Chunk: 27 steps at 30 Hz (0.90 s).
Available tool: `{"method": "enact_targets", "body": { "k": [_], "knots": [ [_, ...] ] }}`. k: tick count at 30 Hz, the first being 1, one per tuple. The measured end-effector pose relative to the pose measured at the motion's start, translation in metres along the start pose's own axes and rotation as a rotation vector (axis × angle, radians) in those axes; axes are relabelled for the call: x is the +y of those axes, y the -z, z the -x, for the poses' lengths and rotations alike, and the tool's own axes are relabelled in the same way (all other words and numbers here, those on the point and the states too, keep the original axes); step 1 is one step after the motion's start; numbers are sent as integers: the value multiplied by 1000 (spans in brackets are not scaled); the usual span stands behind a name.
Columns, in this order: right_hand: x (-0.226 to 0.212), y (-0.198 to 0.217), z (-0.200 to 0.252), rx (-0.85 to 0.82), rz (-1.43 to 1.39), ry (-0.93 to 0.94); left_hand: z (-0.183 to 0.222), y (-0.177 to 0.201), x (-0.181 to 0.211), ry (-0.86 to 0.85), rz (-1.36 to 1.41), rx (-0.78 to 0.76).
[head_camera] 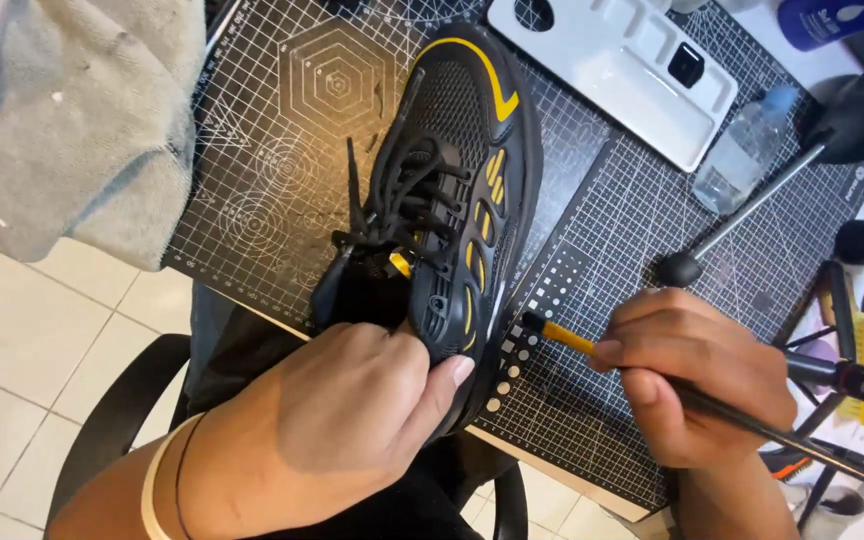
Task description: Painting yellow decorative details on a black sneaker using a fine-tipped brush and paint.
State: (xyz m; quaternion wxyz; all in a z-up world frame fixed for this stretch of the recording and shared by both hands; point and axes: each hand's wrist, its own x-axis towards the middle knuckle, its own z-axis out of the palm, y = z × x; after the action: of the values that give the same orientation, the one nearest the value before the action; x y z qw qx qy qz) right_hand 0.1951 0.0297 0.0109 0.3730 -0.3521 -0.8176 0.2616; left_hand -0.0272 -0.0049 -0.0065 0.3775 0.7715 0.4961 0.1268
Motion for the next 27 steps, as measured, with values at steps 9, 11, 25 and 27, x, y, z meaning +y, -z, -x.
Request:
{"method": "enact_targets", "body": {
  "k": [9, 11, 25, 27],
  "knots": [
    [7, -6, 5, -86, -72, 68, 0, 2, -1, -28, 3, 30],
    [7, -7, 5, -92, -78, 70, 1, 0, -1, -32, -6, 60],
    [1, -15, 1, -36, 12, -13, 3, -2, 0, -21, -59, 102],
    [3, -14, 3, -82, -42, 19, 2, -1, 0, -9, -51, 77]
  ]
}}
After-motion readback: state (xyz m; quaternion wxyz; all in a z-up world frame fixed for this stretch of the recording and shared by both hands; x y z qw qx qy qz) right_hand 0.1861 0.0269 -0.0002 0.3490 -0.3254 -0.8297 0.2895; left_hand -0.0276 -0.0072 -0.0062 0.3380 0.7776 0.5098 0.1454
